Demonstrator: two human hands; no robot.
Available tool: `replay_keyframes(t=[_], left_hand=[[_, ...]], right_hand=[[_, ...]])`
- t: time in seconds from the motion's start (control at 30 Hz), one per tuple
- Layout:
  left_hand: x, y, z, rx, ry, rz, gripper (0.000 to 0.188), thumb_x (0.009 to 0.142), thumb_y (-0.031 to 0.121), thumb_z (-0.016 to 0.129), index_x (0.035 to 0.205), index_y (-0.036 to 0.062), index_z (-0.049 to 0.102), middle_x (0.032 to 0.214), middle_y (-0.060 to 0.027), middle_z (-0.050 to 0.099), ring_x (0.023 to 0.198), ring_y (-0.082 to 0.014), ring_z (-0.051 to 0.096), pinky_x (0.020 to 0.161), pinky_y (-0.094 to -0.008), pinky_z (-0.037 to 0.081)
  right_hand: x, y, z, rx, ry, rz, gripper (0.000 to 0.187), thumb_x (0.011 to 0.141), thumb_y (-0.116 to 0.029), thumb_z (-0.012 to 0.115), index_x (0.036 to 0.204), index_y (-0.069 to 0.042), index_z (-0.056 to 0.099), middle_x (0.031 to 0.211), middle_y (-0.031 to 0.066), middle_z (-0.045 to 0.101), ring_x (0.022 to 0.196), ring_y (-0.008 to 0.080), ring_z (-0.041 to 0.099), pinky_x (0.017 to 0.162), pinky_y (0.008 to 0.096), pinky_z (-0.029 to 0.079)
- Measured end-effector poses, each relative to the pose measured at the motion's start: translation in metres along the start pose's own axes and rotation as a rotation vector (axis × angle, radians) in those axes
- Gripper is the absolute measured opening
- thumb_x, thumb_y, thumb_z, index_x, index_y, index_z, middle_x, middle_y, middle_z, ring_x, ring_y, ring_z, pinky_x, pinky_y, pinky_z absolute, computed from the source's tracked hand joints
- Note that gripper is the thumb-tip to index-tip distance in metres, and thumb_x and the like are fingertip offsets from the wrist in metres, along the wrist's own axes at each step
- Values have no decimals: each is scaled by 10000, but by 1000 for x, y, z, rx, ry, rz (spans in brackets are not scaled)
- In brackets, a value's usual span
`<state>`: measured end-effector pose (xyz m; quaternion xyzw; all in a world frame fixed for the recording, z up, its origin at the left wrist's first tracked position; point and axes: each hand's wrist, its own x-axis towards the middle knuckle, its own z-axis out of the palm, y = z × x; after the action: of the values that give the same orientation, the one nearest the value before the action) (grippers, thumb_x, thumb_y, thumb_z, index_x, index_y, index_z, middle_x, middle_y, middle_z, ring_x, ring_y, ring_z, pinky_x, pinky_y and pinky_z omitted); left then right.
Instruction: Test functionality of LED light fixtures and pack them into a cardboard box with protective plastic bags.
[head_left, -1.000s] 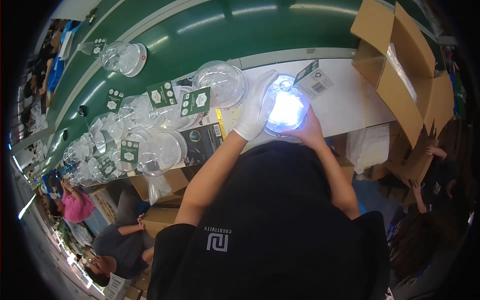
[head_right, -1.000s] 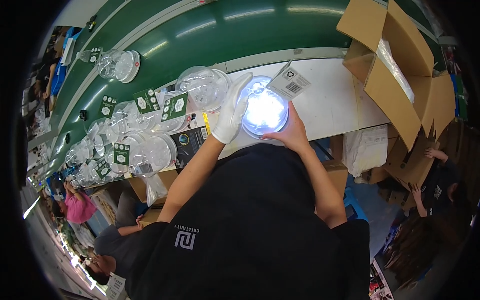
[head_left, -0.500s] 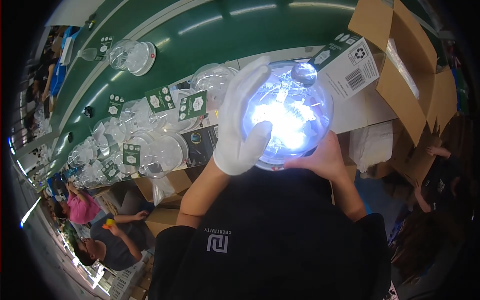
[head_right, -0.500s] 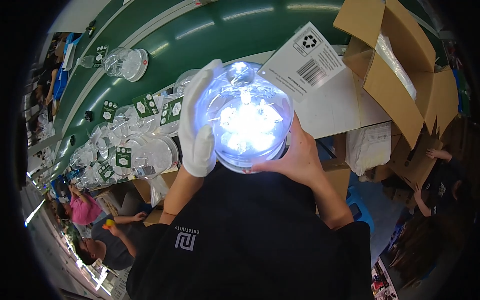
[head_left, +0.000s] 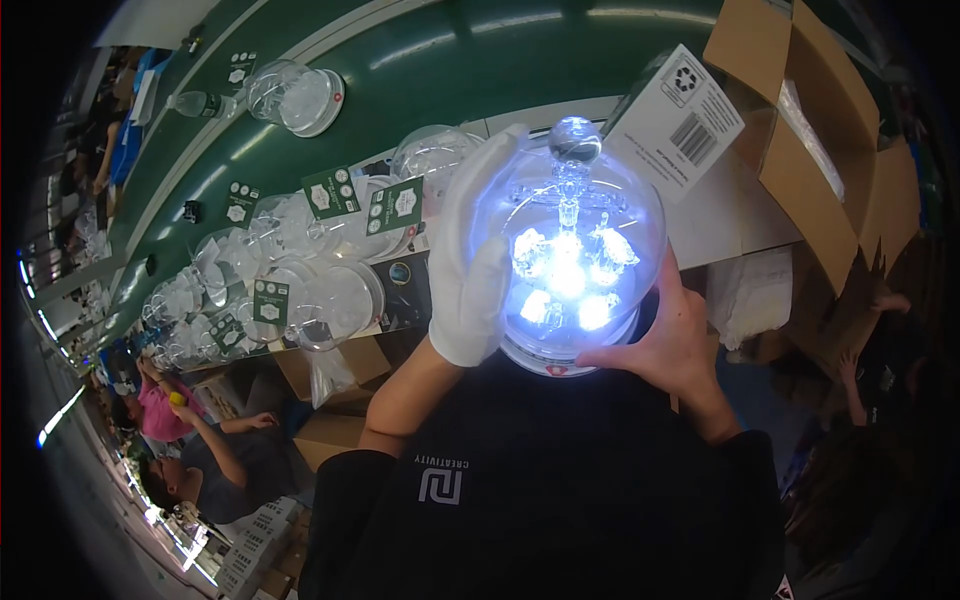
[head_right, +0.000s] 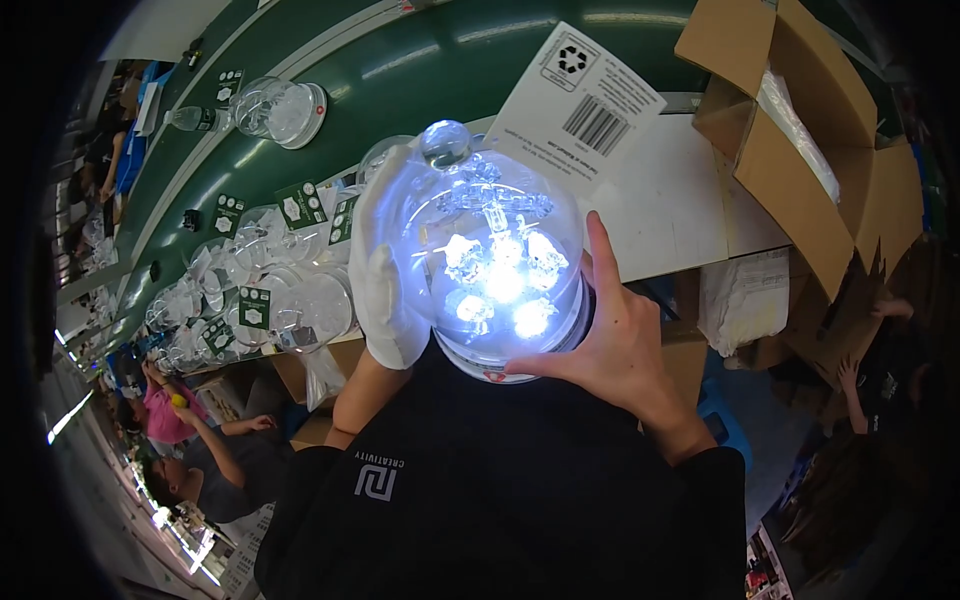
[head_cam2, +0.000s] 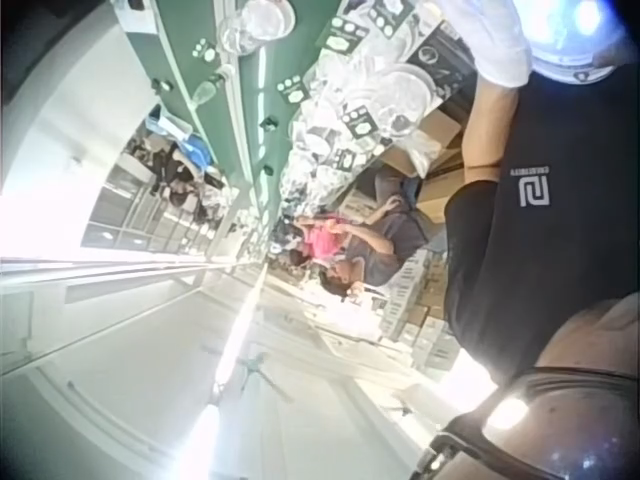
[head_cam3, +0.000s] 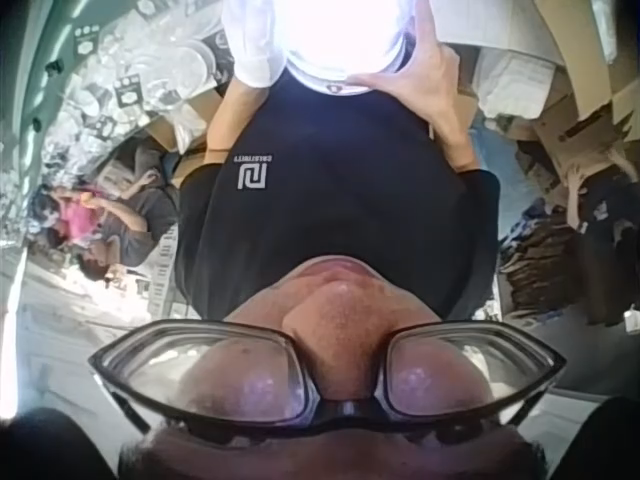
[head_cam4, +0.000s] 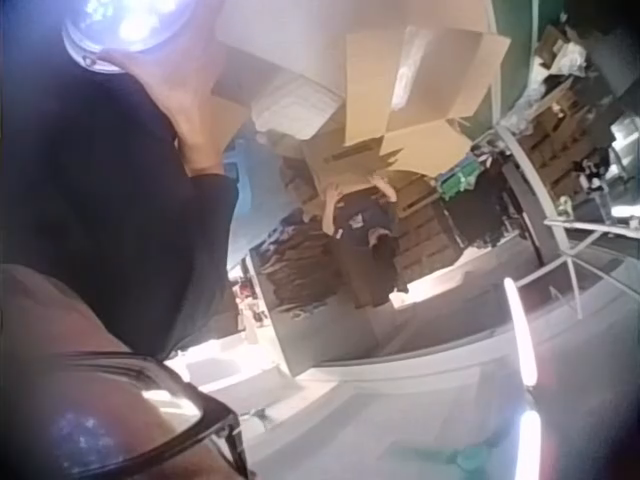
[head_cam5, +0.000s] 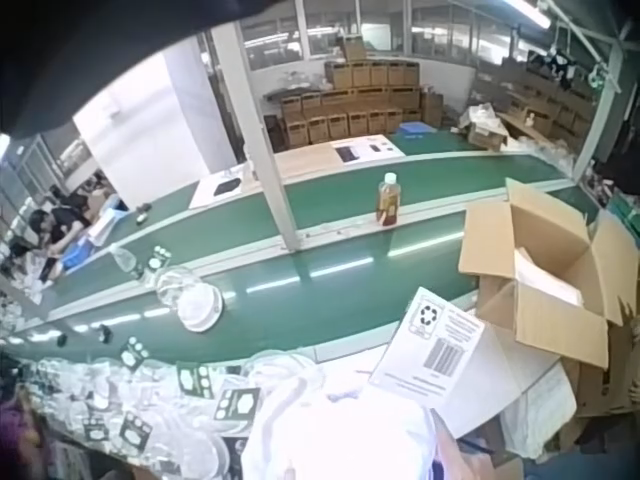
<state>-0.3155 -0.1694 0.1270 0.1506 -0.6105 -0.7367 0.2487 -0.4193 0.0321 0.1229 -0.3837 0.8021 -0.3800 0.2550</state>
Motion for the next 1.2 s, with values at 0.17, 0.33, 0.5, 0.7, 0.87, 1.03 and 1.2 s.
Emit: replay_keyframes(t=[0.17, 0.33, 0.5, 0.7, 0.87, 1.03, 1.2], left_hand=[[-3, 4, -4, 6, -58, -11, 763, 1035, 470, 497, 1558, -42, 280, 1587, -236, 338, 1405, -341, 463, 1056, -460, 510], [-8, 5, -3, -72, -19, -71, 747, 1048, 460, 484, 1558, -47, 282, 1577, -240, 353, 1377, -345, 496, 1057, -457, 513], [-20, -21, -11, -102, -10, -68, 761, 1050, 492, 467, 1559, -45, 287, 1567, -233, 375, 1378, -337, 497, 1091, -466, 485], [-33, -31, -17, -121, 1, -96, 802, 1047, 554, 426, 1559, -46, 281, 1558, -237, 390, 1396, -338, 478, 1130, -479, 444], [-39, -40, -19, -54, 5, -28, 798, 1042, 581, 410, 1541, -33, 314, 1547, -258, 395, 1403, -350, 468, 1136, -478, 431], [-35, -49, -20, 75, 10, 44, 750, 1045, 568, 393, 1499, -29, 386, 1524, -281, 419, 1390, -374, 476, 1133, -486, 416], [-7, -72, -12, 381, -19, 391, 782, 942, 582, 615, 1431, -14, 489, 1458, -272, 494, 1343, -389, 512, 1104, -499, 420]], right_hand=[[-7, -2, 3, -66, -9, -19, 1492, 535, -615, 958, 1574, 89, 153, 1165, 376, 654, 1014, 445, 726, 905, 448, 594], [-15, -12, 1, -2, -33, 98, 1405, 559, -480, 995, 1598, -1, 179, 1300, 296, 632, 1196, 414, 660, 1063, 478, 509], [-20, -9, 7, -56, -50, 50, 1437, 565, -573, 959, 1582, 52, 158, 1236, 337, 642, 1103, 431, 694, 971, 462, 559], [-24, -11, 6, -159, -21, -16, 1460, 558, -637, 933, 1559, 107, 174, 1201, 354, 654, 1047, 428, 721, 905, 445, 596], [-21, -4, 8, -82, 1, 26, 1427, 545, -549, 977, 1605, -18, 183, 1254, 332, 638, 1175, 432, 666, 1047, 485, 517], [-7, 17, 16, -30, 79, -108, 1458, 510, -585, 965, 1582, 44, 201, 1266, 345, 636, 1120, 426, 695, 972, 435, 566], [8, 62, 31, 95, 79, -47, 1387, 553, -468, 985, 1604, -28, 193, 1305, 270, 649, 1216, 364, 657, 1025, 420, 533]])
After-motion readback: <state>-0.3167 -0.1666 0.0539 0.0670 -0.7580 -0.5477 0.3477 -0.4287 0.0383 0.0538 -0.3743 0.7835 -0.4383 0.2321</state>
